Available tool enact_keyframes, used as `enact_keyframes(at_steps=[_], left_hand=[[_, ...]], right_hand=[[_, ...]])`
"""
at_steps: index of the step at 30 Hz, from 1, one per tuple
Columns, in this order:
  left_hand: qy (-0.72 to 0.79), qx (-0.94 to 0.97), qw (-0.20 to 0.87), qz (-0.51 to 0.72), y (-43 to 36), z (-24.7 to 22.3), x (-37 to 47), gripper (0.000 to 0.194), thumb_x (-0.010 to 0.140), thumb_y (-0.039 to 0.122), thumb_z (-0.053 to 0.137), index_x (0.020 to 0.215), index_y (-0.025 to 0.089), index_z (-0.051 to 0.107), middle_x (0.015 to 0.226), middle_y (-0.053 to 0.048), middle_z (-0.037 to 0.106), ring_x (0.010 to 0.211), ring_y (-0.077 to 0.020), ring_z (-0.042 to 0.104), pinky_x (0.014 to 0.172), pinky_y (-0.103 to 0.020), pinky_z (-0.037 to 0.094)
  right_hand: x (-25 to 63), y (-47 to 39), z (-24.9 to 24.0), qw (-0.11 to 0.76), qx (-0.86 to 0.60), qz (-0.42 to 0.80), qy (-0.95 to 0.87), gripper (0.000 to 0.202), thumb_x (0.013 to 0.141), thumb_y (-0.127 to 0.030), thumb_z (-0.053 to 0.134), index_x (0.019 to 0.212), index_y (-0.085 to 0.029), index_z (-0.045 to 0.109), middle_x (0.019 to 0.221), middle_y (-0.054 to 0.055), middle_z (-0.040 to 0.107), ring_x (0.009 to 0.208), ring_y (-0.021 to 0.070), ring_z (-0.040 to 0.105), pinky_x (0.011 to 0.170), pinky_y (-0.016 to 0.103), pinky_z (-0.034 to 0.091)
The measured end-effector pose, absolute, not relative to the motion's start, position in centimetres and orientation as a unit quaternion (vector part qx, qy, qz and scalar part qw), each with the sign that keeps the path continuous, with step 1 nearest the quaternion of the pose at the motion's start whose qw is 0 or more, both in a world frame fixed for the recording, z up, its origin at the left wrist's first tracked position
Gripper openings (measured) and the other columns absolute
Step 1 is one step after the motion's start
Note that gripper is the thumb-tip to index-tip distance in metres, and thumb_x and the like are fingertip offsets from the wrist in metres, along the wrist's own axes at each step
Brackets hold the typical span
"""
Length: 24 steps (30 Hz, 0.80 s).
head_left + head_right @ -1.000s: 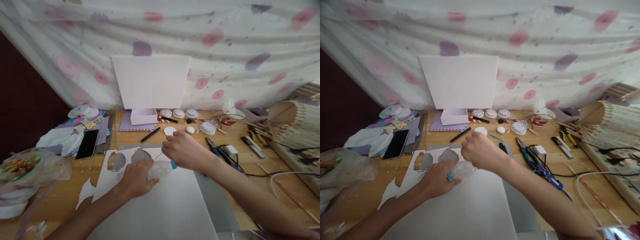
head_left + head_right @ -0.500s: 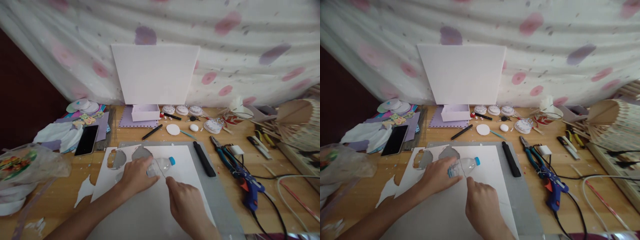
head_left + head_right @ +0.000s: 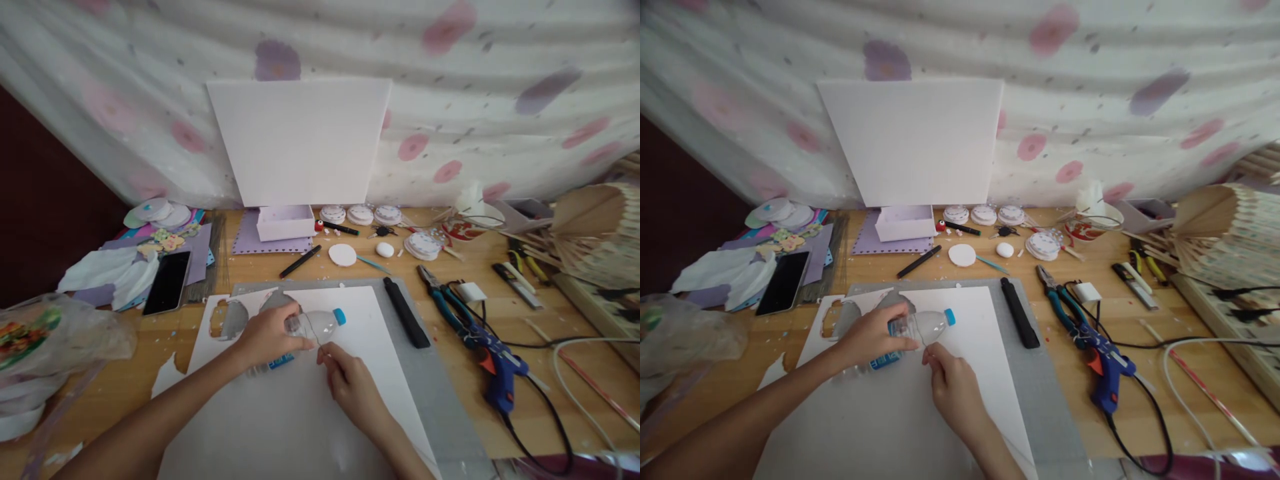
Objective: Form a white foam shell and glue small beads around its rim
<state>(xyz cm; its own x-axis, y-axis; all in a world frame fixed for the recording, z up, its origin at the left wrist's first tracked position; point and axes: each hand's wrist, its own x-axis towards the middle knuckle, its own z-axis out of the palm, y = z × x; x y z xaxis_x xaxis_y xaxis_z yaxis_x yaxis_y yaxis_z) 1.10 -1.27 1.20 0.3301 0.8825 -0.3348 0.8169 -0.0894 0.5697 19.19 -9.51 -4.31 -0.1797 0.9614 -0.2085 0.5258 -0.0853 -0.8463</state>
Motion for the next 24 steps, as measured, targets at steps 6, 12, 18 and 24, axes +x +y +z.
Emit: enact_keyframes(at_steps=[6, 12, 18, 24], left_hand=[[0.564, 0.715, 0.406, 0.077, -0.6, 0.7, 0.8, 0.035, 0.066, 0.051, 0.065, 0.076, 0.021, 0.049, 0.072, 0.004, 0.055, 0.07, -0.016, 0.049, 0.06, -0.025, 0.029], [0.553, 0.712, 0.42, 0.105, -0.5, 0.3, 0.6, 0.033, 0.066, 0.046, 0.067, 0.076, 0.02, 0.049, 0.07, 0.004, 0.053, 0.068, -0.015, 0.047, 0.062, -0.025, 0.031], [0.547, 0.681, 0.466, 0.142, -1.7, 2.0, 0.6, 0.037, 0.065, 0.048, 0.07, 0.078, 0.021, 0.048, 0.071, 0.004, 0.052, 0.071, -0.0158, 0.049, 0.066, -0.026, 0.034], [0.543, 0.573, 0.582, 0.196, -3.3, 3.1, 0.8, 0.037, 0.066, 0.043, 0.071, 0.082, 0.021, 0.046, 0.076, 0.002, 0.057, 0.077, -0.018, 0.053, 0.067, -0.027, 0.037]], right_hand=[[19.0, -9.2, -4.8, 0.277, -0.578, 0.461, -0.614, 0.02, 0.087, -0.02, 0.035, 0.085, -0.022, 0.055, 0.054, -0.004, 0.043, 0.051, 0.0128, 0.04, 0.052, 0.021, 0.029], [19.2, -9.7, -4.3, 0.307, -0.553, 0.512, -0.58, 0.021, 0.091, -0.025, 0.034, 0.088, -0.021, 0.055, 0.051, -0.007, 0.034, 0.047, 0.0104, 0.033, 0.048, 0.02, 0.025], [19.4, -10.5, -1.8, 0.343, -0.521, 0.552, -0.553, 0.023, 0.093, -0.032, 0.036, 0.089, -0.019, 0.055, 0.05, -0.008, 0.029, 0.046, 0.0089, 0.027, 0.045, 0.021, 0.02], [19.3, -11.2, -0.3, 0.35, -0.506, 0.558, -0.557, 0.026, 0.094, -0.036, 0.036, 0.088, -0.018, 0.054, 0.049, -0.008, 0.028, 0.045, 0.0086, 0.025, 0.044, 0.021, 0.019]])
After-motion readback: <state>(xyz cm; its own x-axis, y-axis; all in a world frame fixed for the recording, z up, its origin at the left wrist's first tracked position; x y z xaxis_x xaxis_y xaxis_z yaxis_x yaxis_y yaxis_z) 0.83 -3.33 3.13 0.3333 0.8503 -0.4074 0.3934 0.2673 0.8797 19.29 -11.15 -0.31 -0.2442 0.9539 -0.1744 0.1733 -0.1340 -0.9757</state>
